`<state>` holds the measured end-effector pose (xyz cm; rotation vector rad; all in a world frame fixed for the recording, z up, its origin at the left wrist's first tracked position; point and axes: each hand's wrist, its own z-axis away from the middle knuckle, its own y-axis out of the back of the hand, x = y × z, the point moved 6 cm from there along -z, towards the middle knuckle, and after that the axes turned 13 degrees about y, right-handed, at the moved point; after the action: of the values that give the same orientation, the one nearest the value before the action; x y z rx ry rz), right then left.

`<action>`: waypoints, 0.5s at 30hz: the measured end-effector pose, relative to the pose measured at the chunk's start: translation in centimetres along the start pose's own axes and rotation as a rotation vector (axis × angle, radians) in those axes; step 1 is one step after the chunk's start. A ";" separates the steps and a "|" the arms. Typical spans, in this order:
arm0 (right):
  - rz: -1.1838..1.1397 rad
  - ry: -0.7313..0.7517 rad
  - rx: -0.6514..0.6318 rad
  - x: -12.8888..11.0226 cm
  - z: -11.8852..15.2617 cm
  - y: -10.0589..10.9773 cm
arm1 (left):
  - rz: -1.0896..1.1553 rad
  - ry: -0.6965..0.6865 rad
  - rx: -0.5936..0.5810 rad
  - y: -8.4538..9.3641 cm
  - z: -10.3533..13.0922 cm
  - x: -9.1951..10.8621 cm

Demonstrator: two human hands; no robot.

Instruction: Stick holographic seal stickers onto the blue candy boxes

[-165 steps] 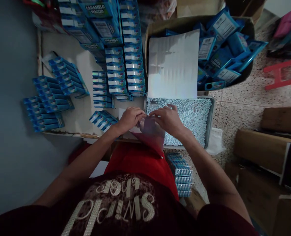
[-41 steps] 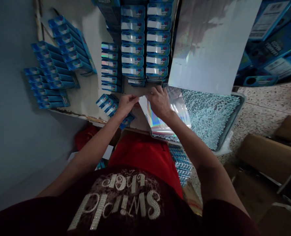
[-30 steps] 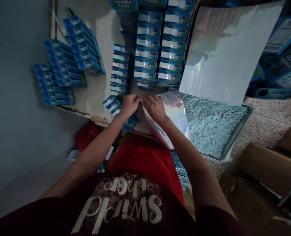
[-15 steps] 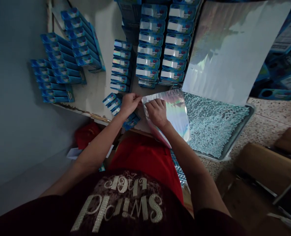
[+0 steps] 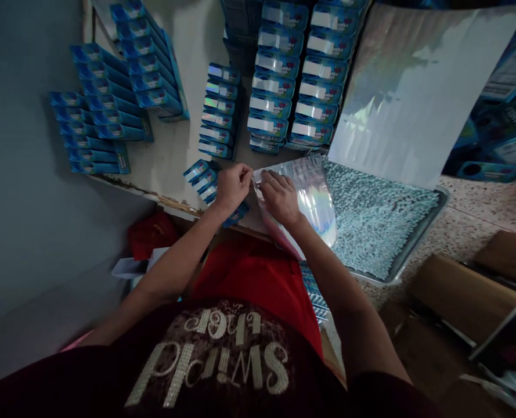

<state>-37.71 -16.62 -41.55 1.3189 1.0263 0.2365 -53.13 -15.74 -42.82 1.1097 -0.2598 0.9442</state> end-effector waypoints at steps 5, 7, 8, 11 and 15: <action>0.033 -0.020 0.059 -0.4 0.5 0.3 | 0.027 -0.005 -0.003 0.1 0.3 -0.2; 0.063 -0.001 0.079 -0.5 0.4 0.5 | 0.076 0.010 0.002 0.3 0.3 -0.5; 0.072 0.006 0.078 -0.5 0.3 0.6 | 0.105 0.023 0.002 0.3 0.3 -0.8; 0.063 -0.013 0.038 -0.7 0.0 0.4 | 0.209 0.103 -0.017 -0.3 -0.2 -2.0; 0.101 -0.122 0.006 -2.0 0.6 1.3 | 0.301 0.208 -0.007 -1.9 -1.6 -3.7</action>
<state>-37.87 -18.01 -39.48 1.3757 0.8593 0.2266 -54.37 -16.50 -47.06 0.9718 -0.2636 1.3162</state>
